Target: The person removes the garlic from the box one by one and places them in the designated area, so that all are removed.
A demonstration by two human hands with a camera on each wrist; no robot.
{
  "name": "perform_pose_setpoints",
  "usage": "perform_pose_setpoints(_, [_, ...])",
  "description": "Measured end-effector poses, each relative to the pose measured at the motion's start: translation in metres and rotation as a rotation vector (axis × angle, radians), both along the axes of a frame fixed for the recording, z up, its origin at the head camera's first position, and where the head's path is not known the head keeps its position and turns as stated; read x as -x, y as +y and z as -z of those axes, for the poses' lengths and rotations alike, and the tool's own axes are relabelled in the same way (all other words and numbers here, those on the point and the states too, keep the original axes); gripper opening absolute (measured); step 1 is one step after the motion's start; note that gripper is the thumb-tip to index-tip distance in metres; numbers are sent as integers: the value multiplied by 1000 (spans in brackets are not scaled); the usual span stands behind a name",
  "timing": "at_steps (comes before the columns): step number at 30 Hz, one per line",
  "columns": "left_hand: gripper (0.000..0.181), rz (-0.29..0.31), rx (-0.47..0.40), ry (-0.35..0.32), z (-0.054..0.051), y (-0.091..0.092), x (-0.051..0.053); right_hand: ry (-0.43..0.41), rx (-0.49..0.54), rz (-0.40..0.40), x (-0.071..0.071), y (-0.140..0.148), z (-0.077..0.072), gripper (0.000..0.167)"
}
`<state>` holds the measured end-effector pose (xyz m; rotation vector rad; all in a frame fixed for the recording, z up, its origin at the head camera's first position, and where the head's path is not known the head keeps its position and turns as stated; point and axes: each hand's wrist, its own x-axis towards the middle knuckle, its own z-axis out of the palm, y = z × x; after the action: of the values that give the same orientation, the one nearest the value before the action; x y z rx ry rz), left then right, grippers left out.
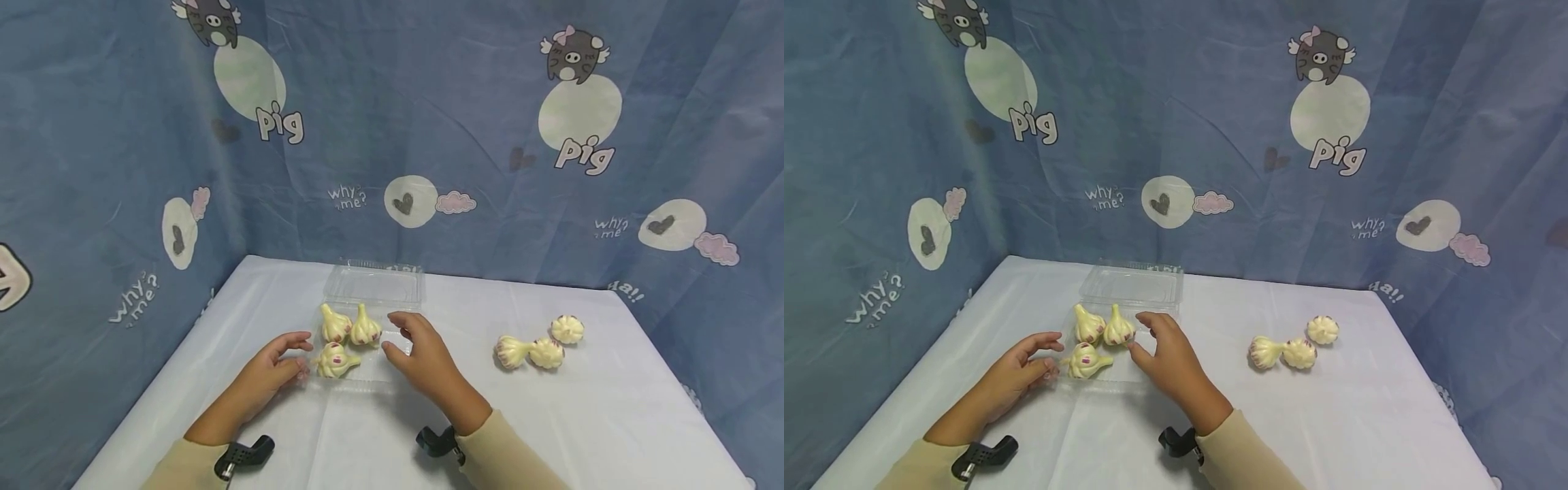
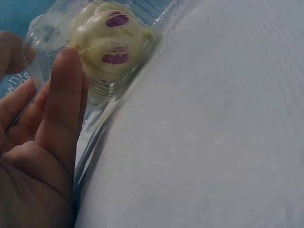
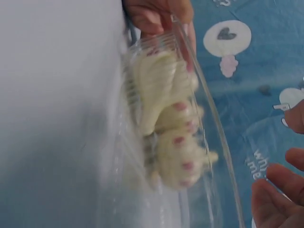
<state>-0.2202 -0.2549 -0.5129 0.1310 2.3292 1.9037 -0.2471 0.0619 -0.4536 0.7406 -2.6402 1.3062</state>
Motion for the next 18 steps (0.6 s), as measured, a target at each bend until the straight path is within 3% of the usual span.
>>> perform_pose_setpoints(9, [54, 4, -9, 12, 1, 0, 0, -50, -30, -83, 4, -24, 0, 50])
perform_pose_setpoints(18, [55, 10, -7, 11, 0, 0, 1, -79, -132, -96, 5, -42, 2, 50])
